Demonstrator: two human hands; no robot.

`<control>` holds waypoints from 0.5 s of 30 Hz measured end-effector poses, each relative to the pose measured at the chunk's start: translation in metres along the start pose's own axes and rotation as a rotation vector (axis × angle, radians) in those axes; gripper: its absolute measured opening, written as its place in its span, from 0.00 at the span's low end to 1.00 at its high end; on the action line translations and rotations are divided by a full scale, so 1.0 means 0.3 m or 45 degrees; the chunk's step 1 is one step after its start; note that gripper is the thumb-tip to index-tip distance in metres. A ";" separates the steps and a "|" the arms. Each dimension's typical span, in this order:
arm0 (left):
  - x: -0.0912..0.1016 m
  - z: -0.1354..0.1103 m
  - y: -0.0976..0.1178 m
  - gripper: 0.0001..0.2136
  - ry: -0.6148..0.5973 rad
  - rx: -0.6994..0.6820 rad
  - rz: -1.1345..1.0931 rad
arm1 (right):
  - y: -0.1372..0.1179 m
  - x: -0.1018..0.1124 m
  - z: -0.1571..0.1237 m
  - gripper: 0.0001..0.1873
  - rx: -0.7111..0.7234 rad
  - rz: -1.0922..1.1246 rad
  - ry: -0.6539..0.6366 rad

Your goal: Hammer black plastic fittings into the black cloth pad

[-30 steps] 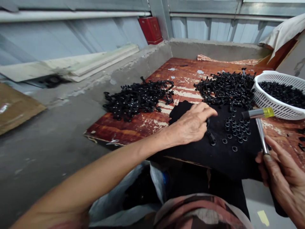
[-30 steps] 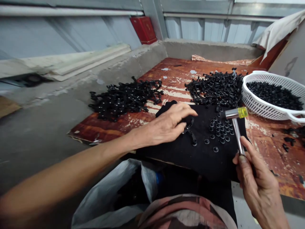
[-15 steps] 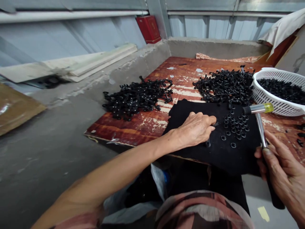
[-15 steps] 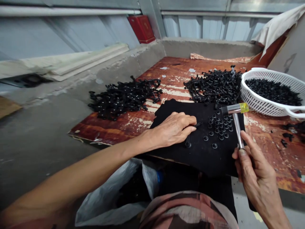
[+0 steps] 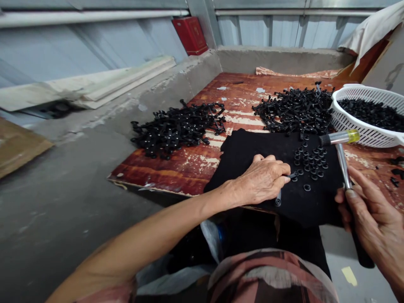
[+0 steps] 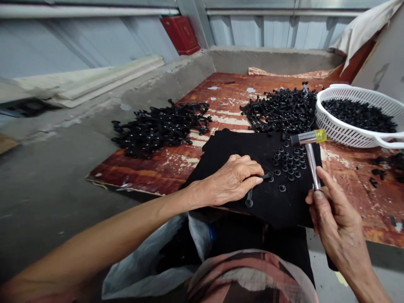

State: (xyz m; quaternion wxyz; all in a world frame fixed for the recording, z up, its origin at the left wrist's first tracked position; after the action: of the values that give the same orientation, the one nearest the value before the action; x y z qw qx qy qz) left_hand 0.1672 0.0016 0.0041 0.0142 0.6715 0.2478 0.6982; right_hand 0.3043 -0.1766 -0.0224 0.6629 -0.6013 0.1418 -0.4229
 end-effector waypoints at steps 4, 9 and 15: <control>-0.002 -0.003 0.001 0.10 -0.008 0.005 0.000 | -0.004 -0.006 0.004 0.29 0.014 -0.006 -0.013; -0.006 -0.004 0.003 0.09 -0.015 0.017 0.004 | 0.003 -0.004 0.002 0.28 0.020 0.006 -0.017; -0.001 -0.002 0.006 0.09 -0.019 0.031 0.002 | 0.011 -0.001 -0.001 0.28 0.002 0.012 0.000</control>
State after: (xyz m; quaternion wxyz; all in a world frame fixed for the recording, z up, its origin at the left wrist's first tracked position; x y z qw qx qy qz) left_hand 0.1673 -0.0004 0.0045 0.0073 0.6770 0.2558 0.6901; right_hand 0.3052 -0.1766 -0.0256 0.6654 -0.6002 0.1443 -0.4197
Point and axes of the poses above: each hand's wrist, its own z-axis towards the middle knuckle, its own x-axis out of the back of the hand, y = z × x, the point moved 6 cm from there along z, towards the middle knuckle, and after that the axes turned 6 degrees about x, right-handed, at the moved point
